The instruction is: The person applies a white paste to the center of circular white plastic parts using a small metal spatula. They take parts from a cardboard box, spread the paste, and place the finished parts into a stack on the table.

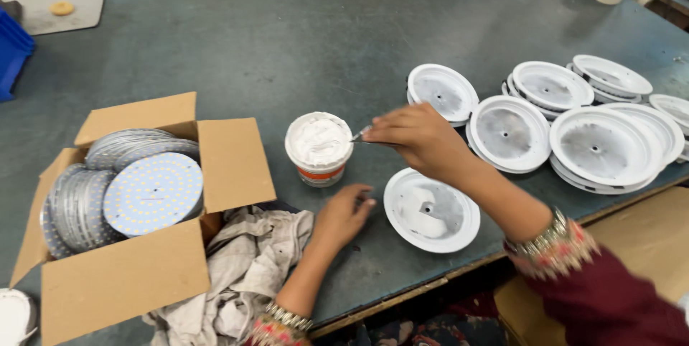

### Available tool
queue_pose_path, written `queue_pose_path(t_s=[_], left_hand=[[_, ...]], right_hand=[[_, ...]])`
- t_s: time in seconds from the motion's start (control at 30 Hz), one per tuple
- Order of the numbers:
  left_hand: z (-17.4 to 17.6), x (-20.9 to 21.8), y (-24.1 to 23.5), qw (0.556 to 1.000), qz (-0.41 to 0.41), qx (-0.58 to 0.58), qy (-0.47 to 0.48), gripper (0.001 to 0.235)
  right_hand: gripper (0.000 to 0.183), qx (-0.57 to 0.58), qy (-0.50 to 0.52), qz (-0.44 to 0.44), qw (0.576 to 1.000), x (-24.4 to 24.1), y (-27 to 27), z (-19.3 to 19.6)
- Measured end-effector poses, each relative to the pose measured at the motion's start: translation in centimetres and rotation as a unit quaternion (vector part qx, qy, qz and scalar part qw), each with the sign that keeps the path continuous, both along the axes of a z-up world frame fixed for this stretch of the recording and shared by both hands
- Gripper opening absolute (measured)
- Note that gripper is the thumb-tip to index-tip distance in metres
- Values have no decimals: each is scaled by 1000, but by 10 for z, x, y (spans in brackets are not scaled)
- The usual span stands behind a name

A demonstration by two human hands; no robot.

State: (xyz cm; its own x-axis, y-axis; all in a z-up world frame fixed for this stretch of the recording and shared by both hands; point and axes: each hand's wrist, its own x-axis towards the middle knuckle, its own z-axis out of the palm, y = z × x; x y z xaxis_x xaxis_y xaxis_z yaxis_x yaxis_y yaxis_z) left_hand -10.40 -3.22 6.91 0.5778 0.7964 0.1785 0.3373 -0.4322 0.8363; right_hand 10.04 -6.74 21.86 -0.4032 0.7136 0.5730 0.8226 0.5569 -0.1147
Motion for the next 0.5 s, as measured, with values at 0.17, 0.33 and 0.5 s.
queue_pose_path(t_s=[0.17,0.33,0.5], left_hand=[[1,26,18,986,12,-158,-57,31],[-14,20,15,993,12,-119,-7,30],[-21,30,11,997,-9,-52,55,31]], right_hand=[[40,-14,-179,64,982,-21,63,3],[30,-34,-259,108,959,-23,81,-22],[17,-61,-500,149,851,-20,104,2]])
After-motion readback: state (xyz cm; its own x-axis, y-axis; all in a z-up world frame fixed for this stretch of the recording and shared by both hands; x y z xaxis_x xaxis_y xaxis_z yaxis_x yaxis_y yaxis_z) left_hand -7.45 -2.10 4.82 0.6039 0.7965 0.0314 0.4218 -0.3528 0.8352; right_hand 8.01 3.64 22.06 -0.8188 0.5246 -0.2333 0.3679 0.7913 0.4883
